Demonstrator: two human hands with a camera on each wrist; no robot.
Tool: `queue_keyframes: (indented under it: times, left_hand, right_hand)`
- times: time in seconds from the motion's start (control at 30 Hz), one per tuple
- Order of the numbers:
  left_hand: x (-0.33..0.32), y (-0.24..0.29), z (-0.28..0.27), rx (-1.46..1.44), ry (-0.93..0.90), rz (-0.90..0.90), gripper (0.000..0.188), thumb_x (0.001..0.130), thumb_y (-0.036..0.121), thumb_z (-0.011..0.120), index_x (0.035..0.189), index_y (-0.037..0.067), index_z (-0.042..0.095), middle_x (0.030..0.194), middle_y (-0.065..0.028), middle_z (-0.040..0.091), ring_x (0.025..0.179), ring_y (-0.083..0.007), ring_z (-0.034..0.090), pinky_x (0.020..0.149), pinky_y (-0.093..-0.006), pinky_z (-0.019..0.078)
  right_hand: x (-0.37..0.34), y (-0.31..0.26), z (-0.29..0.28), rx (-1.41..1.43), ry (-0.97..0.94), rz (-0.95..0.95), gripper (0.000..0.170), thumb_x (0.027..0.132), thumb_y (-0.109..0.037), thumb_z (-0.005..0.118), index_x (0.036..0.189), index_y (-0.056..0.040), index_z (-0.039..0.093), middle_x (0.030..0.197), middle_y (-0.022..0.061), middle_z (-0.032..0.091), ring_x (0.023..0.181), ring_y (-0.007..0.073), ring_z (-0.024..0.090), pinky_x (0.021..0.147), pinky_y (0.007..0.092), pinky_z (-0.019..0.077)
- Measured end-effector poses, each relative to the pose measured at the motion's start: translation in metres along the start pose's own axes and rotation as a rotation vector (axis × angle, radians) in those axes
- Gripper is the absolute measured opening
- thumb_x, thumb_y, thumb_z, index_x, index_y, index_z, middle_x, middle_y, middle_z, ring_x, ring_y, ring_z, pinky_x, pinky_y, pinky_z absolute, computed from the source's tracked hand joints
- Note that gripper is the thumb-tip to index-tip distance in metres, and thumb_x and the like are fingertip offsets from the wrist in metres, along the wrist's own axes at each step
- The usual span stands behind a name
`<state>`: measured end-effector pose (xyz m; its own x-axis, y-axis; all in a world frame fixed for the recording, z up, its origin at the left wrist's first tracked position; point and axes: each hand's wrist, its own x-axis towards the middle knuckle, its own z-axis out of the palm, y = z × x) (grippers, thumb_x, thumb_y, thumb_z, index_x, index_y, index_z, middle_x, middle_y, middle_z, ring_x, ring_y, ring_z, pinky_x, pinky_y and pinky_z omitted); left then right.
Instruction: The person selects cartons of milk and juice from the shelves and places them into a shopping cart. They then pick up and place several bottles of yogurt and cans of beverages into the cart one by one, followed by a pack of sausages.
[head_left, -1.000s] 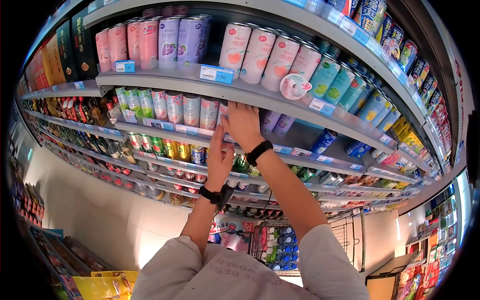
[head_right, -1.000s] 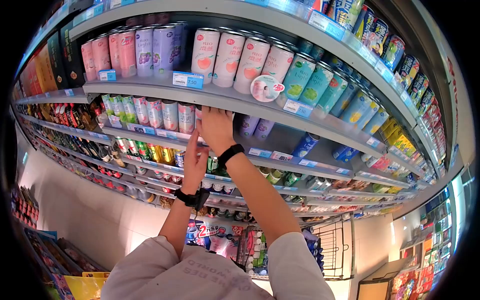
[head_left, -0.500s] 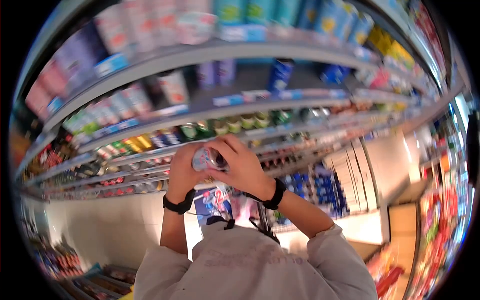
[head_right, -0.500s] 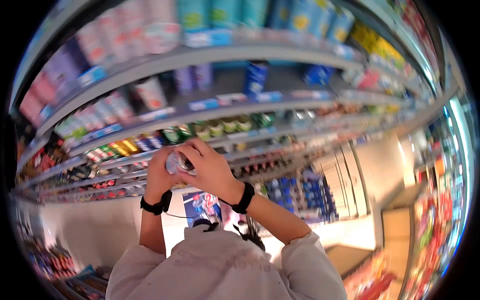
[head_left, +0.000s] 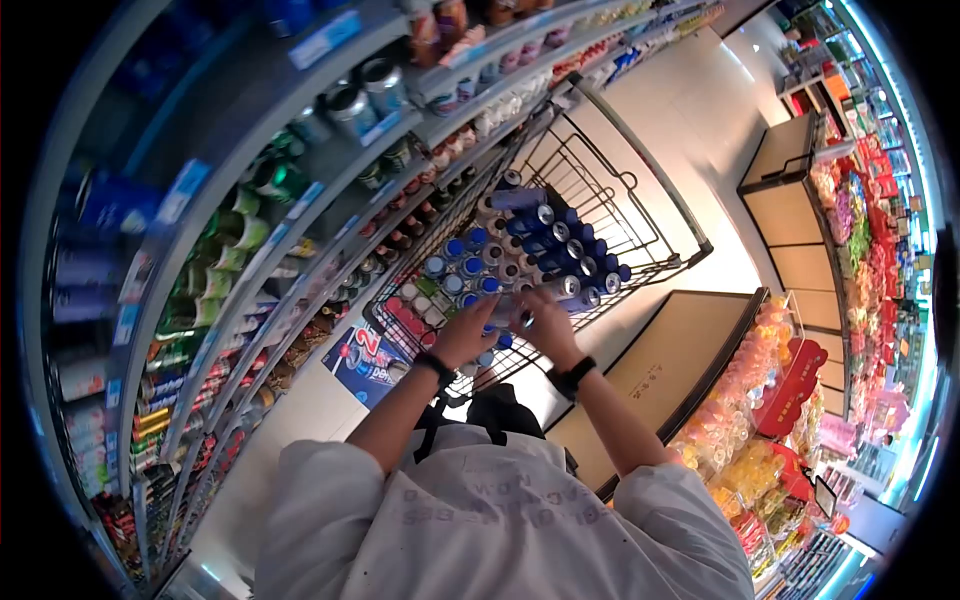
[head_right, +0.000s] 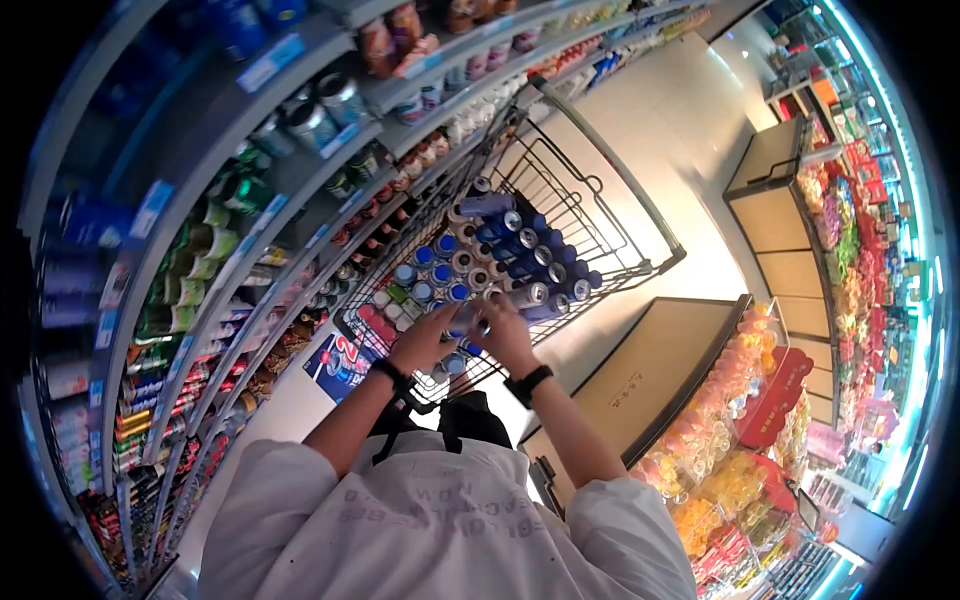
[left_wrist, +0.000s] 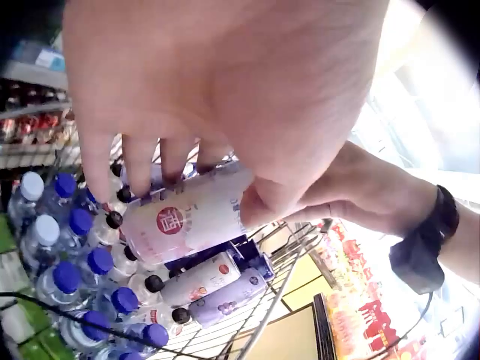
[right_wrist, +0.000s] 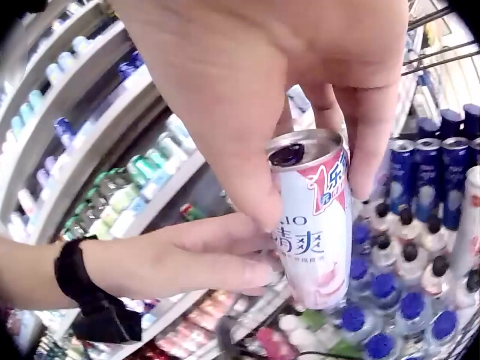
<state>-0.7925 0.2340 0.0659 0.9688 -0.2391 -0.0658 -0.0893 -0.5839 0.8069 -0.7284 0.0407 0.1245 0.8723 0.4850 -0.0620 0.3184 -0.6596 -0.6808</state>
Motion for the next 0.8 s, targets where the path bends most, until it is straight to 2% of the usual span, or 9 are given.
queue_keyframes:
  times: [0.1, 0.17, 0.3, 0.4, 0.47, 0.63, 0.7, 0.77, 0.8]
  left_hand:
    - [0.075, -0.021, 0.041, -0.025, -0.061, -0.021, 0.068, 0.084, 0.021, 0.066, 0.143, 0.005, 0.037, 0.133, -0.0209, 0.054, 0.118, -0.0371, 0.056, 0.095, -0.0433, 0.0489]
    - [0.117, -0.028, 0.050, -0.048, -0.394, -0.284, 0.066, 0.089, 0.029, 0.063, 0.146, 0.011, 0.038, 0.122, -0.0228, 0.061, 0.107, -0.0369, 0.062, 0.089, -0.0442, 0.0509]
    - [0.139, -0.045, 0.083, -0.073, -0.413, -0.273, 0.068, 0.088, 0.027, 0.063, 0.148, 0.012, 0.035, 0.113, -0.0234, 0.065, 0.101, -0.0363, 0.065, 0.086, -0.0442, 0.0509]
    - [0.114, -0.049, 0.090, -0.091, -0.445, -0.354, 0.066, 0.088, 0.027, 0.062, 0.148, 0.013, 0.036, 0.113, -0.0226, 0.065, 0.100, -0.0354, 0.065, 0.083, -0.0433, 0.0510]
    - [0.083, -0.061, 0.087, -0.096, -0.307, -0.366, 0.057, 0.089, 0.027, 0.060, 0.141, 0.010, 0.046, 0.110, -0.0214, 0.066, 0.099, -0.0353, 0.065, 0.081, -0.0425, 0.0512]
    - [0.009, -0.068, 0.029, 0.006, -0.213, -0.575, 0.037, 0.089, 0.026, 0.055, 0.116, 0.003, 0.063, 0.106, -0.0202, 0.068, 0.098, -0.0343, 0.066, 0.085, -0.0444, 0.0498]
    - [-0.014, -0.074, -0.005, 0.083, -0.350, -0.630, 0.039, 0.089, 0.030, 0.055, 0.116, 0.003, 0.063, 0.107, -0.0204, 0.067, 0.099, -0.0327, 0.065, 0.086, -0.0424, 0.0497]
    - [-0.035, -0.093, -0.023, 0.040, -0.343, -0.699, 0.045, 0.087, 0.040, 0.056, 0.116, 0.006, 0.065, 0.115, -0.0220, 0.065, 0.109, -0.0315, 0.063, 0.093, -0.0421, 0.0490]
    - [-0.037, -0.102, -0.025, 0.040, -0.334, -0.683, 0.045, 0.087, 0.040, 0.056, 0.116, 0.006, 0.065, 0.115, -0.0220, 0.065, 0.109, -0.0315, 0.063, 0.093, -0.0421, 0.0490]
  right_hand:
    - [0.037, 0.071, -0.004, -0.076, 0.066, 0.043, 0.039, 0.070, -0.010, 0.072, 0.108, -0.0131, 0.067, 0.101, 0.0146, 0.061, 0.085, 0.0364, 0.066, 0.073, 0.0435, 0.0551]
    - [0.057, 0.108, -0.001, -0.033, 0.071, 0.147, 0.024, 0.072, -0.013, 0.074, 0.095, -0.0134, 0.068, 0.104, 0.0114, 0.063, 0.088, 0.0342, 0.066, 0.074, 0.0420, 0.0551]
    - [0.069, 0.152, 0.012, -0.099, 0.013, 0.188, 0.024, 0.076, -0.018, 0.071, 0.099, -0.0151, 0.067, 0.099, 0.0104, 0.063, 0.087, 0.0338, 0.065, 0.075, 0.0427, 0.0544]
    - [0.068, 0.170, 0.028, -0.290, 0.006, 0.137, 0.024, 0.079, -0.022, 0.069, 0.103, -0.0176, 0.066, 0.098, 0.0095, 0.062, 0.090, 0.0321, 0.063, 0.076, 0.0446, 0.0522]
    - [0.072, 0.172, 0.039, -0.424, 0.077, 0.037, 0.025, 0.081, -0.023, 0.067, 0.105, -0.0189, 0.066, 0.098, 0.0091, 0.062, 0.093, 0.0313, 0.062, 0.077, 0.0461, 0.0507]
    - [0.071, 0.161, 0.045, -0.579, -0.068, 0.179, 0.041, 0.077, -0.017, 0.068, 0.118, -0.0209, 0.062, 0.107, 0.0070, 0.058, 0.105, 0.0309, 0.054, 0.078, 0.0471, 0.0454]
    - [0.064, 0.161, 0.047, -0.577, 0.000, 0.155, 0.048, 0.074, -0.017, 0.070, 0.121, -0.0211, 0.060, 0.111, 0.0075, 0.057, 0.109, 0.0299, 0.053, 0.080, 0.0478, 0.0451]
    - [0.055, 0.150, 0.043, -0.535, 0.082, 0.145, 0.071, 0.067, -0.022, 0.076, 0.135, -0.0238, 0.053, 0.133, 0.0119, 0.051, 0.125, 0.0315, 0.047, 0.089, 0.0493, 0.0443]
    - [0.058, 0.144, 0.041, -0.546, 0.096, 0.142, 0.071, 0.067, -0.022, 0.076, 0.135, -0.0238, 0.053, 0.133, 0.0119, 0.051, 0.125, 0.0315, 0.047, 0.089, 0.0493, 0.0443]
